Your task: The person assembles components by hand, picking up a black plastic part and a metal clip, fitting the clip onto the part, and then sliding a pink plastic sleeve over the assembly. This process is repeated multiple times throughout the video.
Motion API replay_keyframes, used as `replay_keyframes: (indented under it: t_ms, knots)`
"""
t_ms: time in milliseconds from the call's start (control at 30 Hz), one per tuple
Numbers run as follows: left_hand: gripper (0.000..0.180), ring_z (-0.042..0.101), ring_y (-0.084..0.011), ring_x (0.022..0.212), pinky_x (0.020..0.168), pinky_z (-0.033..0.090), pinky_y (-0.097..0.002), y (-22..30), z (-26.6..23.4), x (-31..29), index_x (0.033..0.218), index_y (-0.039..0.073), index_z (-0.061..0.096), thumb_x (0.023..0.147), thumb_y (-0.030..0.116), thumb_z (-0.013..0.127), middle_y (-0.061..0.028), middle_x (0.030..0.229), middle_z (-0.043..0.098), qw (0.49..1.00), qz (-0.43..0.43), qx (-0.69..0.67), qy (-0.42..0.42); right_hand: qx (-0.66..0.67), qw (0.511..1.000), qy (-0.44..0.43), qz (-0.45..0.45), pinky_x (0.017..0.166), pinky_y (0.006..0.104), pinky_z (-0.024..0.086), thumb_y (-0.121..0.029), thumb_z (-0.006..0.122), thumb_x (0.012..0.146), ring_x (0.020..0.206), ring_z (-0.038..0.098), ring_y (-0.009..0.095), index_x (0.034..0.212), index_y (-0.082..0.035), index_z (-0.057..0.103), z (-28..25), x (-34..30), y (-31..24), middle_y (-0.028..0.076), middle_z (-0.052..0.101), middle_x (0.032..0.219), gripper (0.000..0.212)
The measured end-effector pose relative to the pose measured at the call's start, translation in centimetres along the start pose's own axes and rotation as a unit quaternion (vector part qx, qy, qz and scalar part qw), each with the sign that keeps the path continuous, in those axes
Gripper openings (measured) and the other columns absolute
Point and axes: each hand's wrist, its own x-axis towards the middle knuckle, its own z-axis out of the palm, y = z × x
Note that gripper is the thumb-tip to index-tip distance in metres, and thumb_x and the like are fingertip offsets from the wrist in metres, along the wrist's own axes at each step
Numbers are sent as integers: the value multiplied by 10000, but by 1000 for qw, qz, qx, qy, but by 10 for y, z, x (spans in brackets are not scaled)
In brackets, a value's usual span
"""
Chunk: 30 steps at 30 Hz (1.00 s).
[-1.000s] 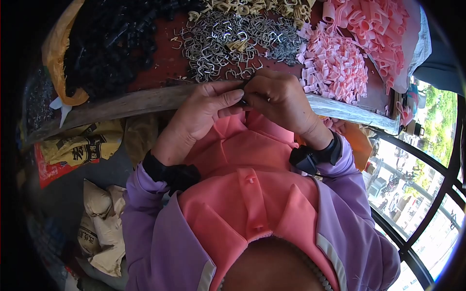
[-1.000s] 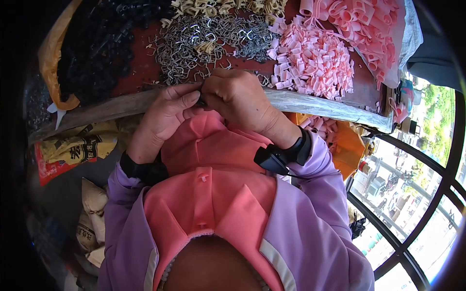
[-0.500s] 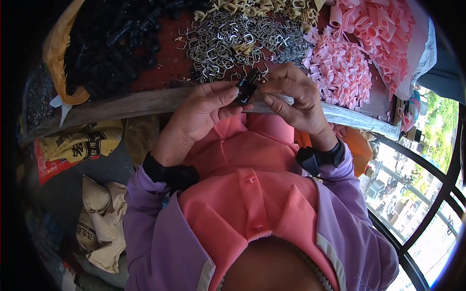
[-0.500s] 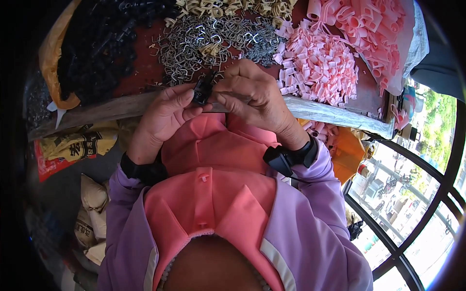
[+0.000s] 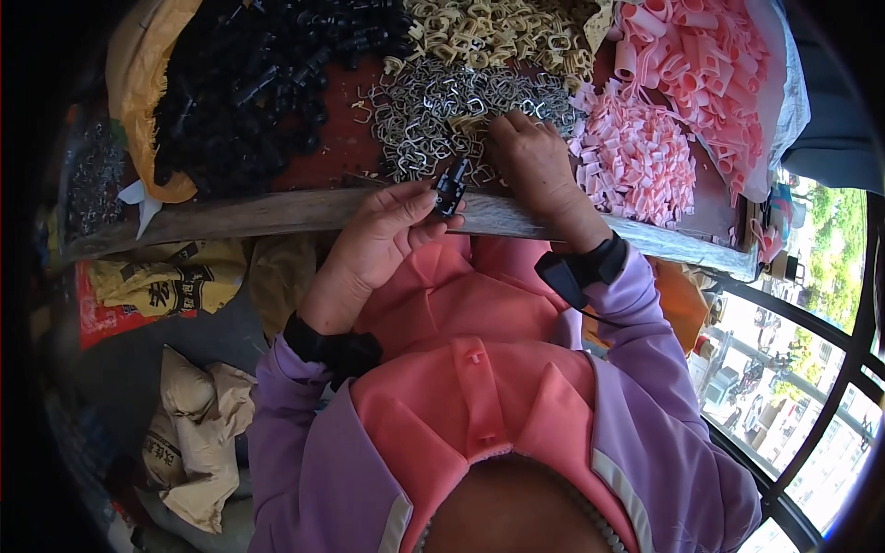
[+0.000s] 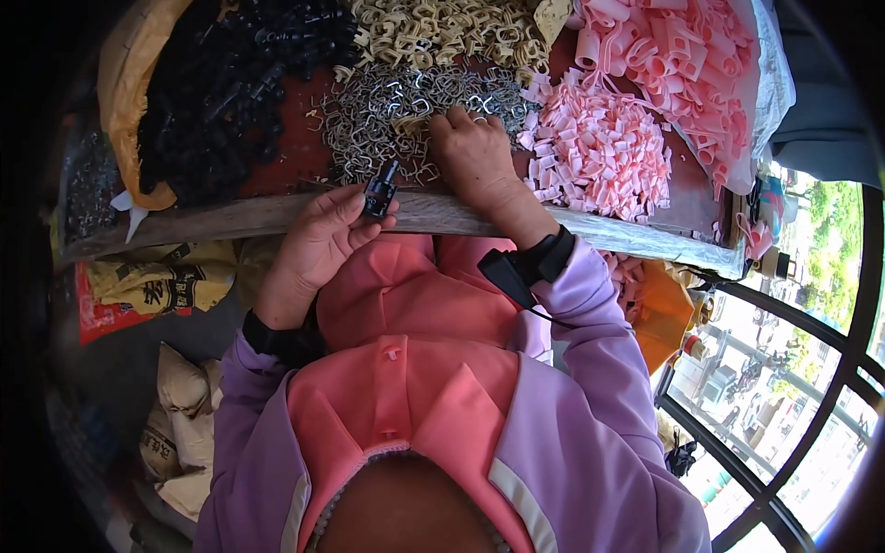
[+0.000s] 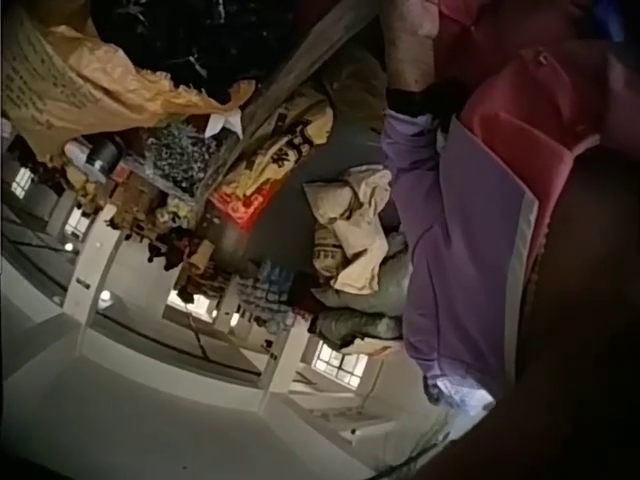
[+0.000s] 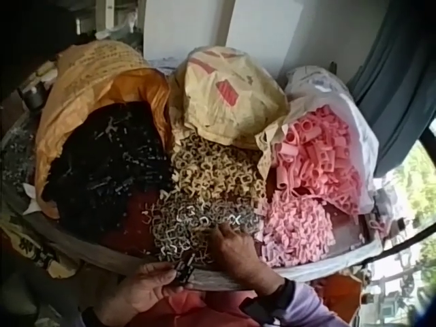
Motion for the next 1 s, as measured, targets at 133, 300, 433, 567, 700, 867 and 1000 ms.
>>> replay_keyframes:
  t_ms: [133, 300, 433, 567, 700, 867, 1000]
  knots:
    - [253, 577, -202, 815, 679, 488, -225, -4, -3, -1, 1018, -18, 484, 822, 143, 477, -162, 957, 553, 999, 34, -7, -6, 21, 1000, 13, 19, 577, 372, 403, -160, 565, 699, 640, 521, 268, 792, -73, 521, 2, -1, 0, 98, 504, 709, 135]
    - [181, 581, -183, 789, 658, 482, -222, -4, 4, 0, 966, 22, 523, 806, 102, 498, -128, 909, 574, 997, 63, -30, 17, 285, 953, 10, 104, 535, 280, 395, -145, 538, 766, 562, 501, 178, 805, -43, 505, -9, -7, -1, 67, 529, 681, 114]
    - [259, 564, -194, 848, 724, 473, -253, -6, 8, 5, 1025, -1, 480, 816, 152, 488, -147, 979, 548, 994, 110, -18, -3, 506, 846, -35, 165, 502, 204, 361, -155, 514, 807, 548, 453, 81, 800, -30, 500, -16, -15, -17, 21, 521, 675, 126]
    - [266, 552, -196, 873, 741, 465, -271, -5, 15, 11, 1036, 7, 473, 816, 156, 487, -145, 987, 544, 991, 130, -29, -31, 675, 716, -57, 170, 490, 165, 327, -163, 509, 816, 554, 413, 32, 798, -34, 502, -24, -22, -31, -15, 502, 678, 131]
    - [268, 549, -197, 880, 739, 464, -275, -6, 13, 13, 1046, 17, 470, 817, 156, 485, -142, 987, 544, 988, 126, -39, -78, 747, 630, -109, 180, 485, 157, 316, -155, 522, 806, 546, 408, 29, 804, -42, 505, -29, -27, -28, -20, 503, 682, 114]
    - [272, 534, -200, 911, 775, 447, -290, -10, 15, 13, 1056, 22, 468, 819, 154, 483, -136, 995, 541, 987, 123, -56, -84, 732, 654, -57, 183, 481, 158, 315, -155, 524, 805, 543, 403, 28, 799, -38, 503, -24, -38, -27, -18, 506, 689, 119]
    - [252, 529, -189, 919, 801, 429, -293, -15, 23, 12, 1039, 33, 485, 810, 138, 497, -117, 987, 546, 988, 142, -51, -42, 691, 692, 19, 208, 489, 159, 315, -161, 523, 808, 554, 400, 25, 790, -37, 498, -22, -43, -37, -24, 500, 685, 128]
